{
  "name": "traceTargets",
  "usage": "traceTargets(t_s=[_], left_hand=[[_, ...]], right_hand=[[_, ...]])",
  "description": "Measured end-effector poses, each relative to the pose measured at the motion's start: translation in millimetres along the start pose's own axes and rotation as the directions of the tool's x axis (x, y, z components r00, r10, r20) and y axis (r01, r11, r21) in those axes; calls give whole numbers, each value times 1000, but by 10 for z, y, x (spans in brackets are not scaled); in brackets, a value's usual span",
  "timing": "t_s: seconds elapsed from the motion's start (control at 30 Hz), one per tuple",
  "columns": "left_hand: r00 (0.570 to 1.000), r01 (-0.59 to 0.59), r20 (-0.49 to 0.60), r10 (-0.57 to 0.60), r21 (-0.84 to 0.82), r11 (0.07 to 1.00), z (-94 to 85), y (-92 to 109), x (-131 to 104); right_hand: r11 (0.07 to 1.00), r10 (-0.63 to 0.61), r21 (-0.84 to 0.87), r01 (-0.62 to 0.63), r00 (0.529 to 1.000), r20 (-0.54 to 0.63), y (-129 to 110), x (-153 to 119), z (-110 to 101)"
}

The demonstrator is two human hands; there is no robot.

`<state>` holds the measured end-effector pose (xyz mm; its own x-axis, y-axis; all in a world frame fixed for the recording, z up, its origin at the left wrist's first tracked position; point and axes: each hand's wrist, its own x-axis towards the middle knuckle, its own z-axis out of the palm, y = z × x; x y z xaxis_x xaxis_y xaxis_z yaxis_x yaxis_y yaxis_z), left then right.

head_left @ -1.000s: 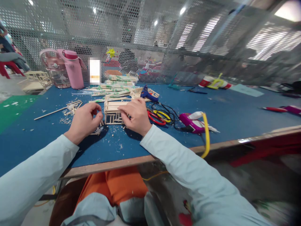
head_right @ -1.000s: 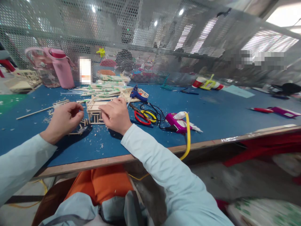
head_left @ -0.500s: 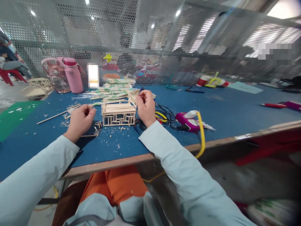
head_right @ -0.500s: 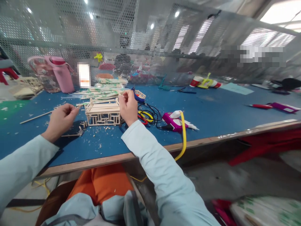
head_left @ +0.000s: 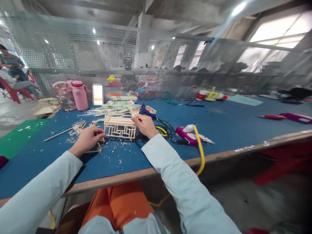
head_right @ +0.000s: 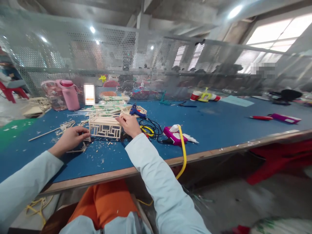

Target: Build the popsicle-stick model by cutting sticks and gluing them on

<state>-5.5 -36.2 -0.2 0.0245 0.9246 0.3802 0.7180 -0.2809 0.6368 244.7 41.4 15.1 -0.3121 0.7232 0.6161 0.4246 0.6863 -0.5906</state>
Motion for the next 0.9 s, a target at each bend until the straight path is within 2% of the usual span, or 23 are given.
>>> traceTargets(t_s=[0.07,0.13,0.2,0.23,0.27,0.33,0.47,0.53,0.57,0.63,0.7,0.73,0.8,0.87,0.9], left_hand=[[973,111,-169,-157,-257,960,12,74,91],[886,169,-273,-375,-563,809,55,185,196],[798,142,-239,-553,-818,558,120,307,283],[785,128,-178,-593,-890,437,156,362,311],[787,115,-129,-604,-930,349,190,407,326],[817,84,-86,-571,-961,265,251,459,321],[846,44,-123,-519,-954,298,324,430,248],[851,57,-127,-509,-942,329,341,390,218],[856,63,-123,-502,-939,339,347,373,208],[865,70,-117,-488,-935,349,355,353,194],[873,76,-117,-473,-926,369,360,351,186],[879,80,-117,-462,-920,383,361,356,183],[889,82,-118,-442,-909,409,360,374,178],[895,77,-123,-428,-903,422,355,395,174],[897,74,-126,-425,-902,425,352,406,173]], right_hand=[[983,125,139,-116,991,-52,-27,-4,20],[935,235,280,-218,971,-30,-42,-4,57],[890,287,371,-266,958,-1,-44,-3,103],[874,299,398,-277,954,8,-40,-4,128],[862,306,418,-286,952,19,-35,-6,154],[846,319,434,-311,946,55,-17,-14,206],[843,349,367,-393,919,184,32,-34,274],[884,341,270,-383,921,189,38,-41,264],[917,322,204,-343,938,130,26,-45,248],[975,217,62,-212,971,-99,-41,-58,210],[997,39,-58,-58,954,-297,-162,-82,191],[995,-54,-99,23,944,-326,-236,-97,196],[971,-218,-157,183,943,-252,-377,-126,236],[940,-303,-210,268,939,-161,-479,-143,298],[934,-310,-234,272,939,-146,-510,-144,328]])
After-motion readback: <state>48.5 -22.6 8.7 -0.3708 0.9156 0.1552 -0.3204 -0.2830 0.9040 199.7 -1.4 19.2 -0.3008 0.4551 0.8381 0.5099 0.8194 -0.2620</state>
